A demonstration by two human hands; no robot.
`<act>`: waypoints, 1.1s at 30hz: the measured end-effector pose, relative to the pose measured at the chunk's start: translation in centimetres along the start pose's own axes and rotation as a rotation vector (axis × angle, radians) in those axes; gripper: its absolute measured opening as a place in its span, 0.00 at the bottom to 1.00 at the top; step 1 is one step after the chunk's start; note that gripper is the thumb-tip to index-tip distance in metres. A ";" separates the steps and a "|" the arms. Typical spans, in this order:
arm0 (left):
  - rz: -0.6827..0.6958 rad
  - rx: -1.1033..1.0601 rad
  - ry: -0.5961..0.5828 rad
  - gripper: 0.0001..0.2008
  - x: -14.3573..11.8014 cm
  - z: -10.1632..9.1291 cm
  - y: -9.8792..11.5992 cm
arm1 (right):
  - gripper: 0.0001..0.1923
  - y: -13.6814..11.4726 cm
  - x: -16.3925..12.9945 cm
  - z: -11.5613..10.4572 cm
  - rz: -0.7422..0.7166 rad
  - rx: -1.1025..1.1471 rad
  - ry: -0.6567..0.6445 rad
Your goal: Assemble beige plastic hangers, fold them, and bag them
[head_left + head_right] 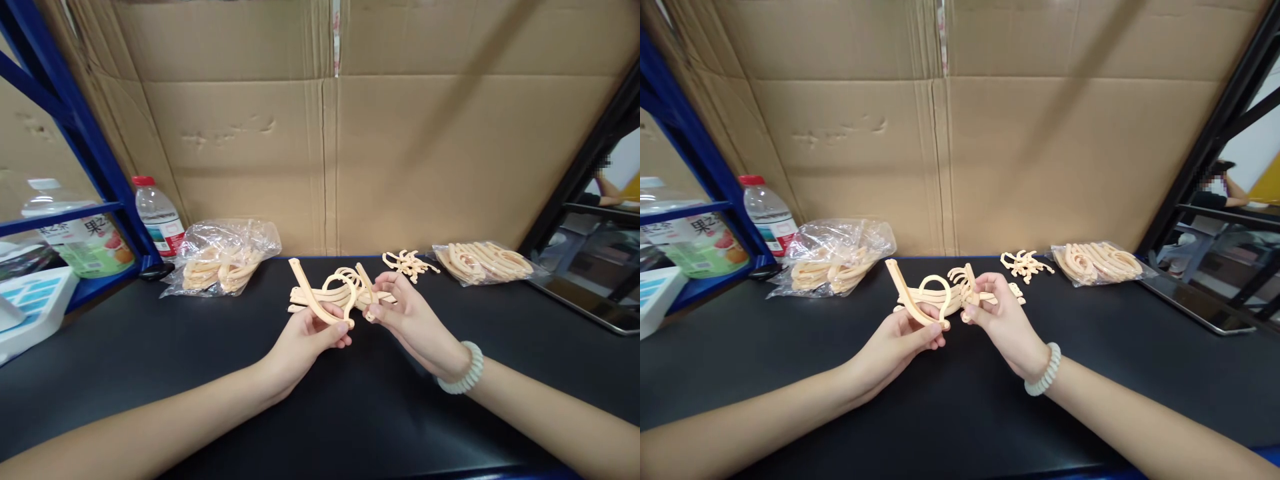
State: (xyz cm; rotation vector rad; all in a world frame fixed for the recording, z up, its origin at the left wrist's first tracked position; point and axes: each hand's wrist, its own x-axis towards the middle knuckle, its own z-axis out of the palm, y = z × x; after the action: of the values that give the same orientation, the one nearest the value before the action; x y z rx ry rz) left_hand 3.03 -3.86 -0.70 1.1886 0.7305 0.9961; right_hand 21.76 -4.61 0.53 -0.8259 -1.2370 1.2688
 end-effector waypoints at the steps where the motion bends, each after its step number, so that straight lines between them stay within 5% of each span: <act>1: 0.001 -0.001 -0.001 0.13 0.0 0.0 0.0 | 0.18 0.0 -0.1 0.1 0.001 0.003 -0.006; 8: -0.007 0.006 0.007 0.13 0.0 0.0 0.1 | 0.25 0.0 0.2 0.1 0.036 0.095 -0.055; 17: 0.024 0.036 -0.055 0.10 -0.1 0.0 0.2 | 0.18 0.7 0.8 -0.4 0.043 -0.027 -0.088; 33: 0.030 0.025 -0.124 0.10 0.1 -0.2 0.3 | 0.23 0.3 0.8 -0.4 -0.113 -0.154 -0.243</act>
State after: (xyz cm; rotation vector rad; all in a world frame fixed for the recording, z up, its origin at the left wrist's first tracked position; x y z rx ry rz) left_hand 2.80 -3.65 -0.50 1.2746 0.6306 0.9313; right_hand 21.95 -3.76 0.32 -0.7147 -1.5697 1.2190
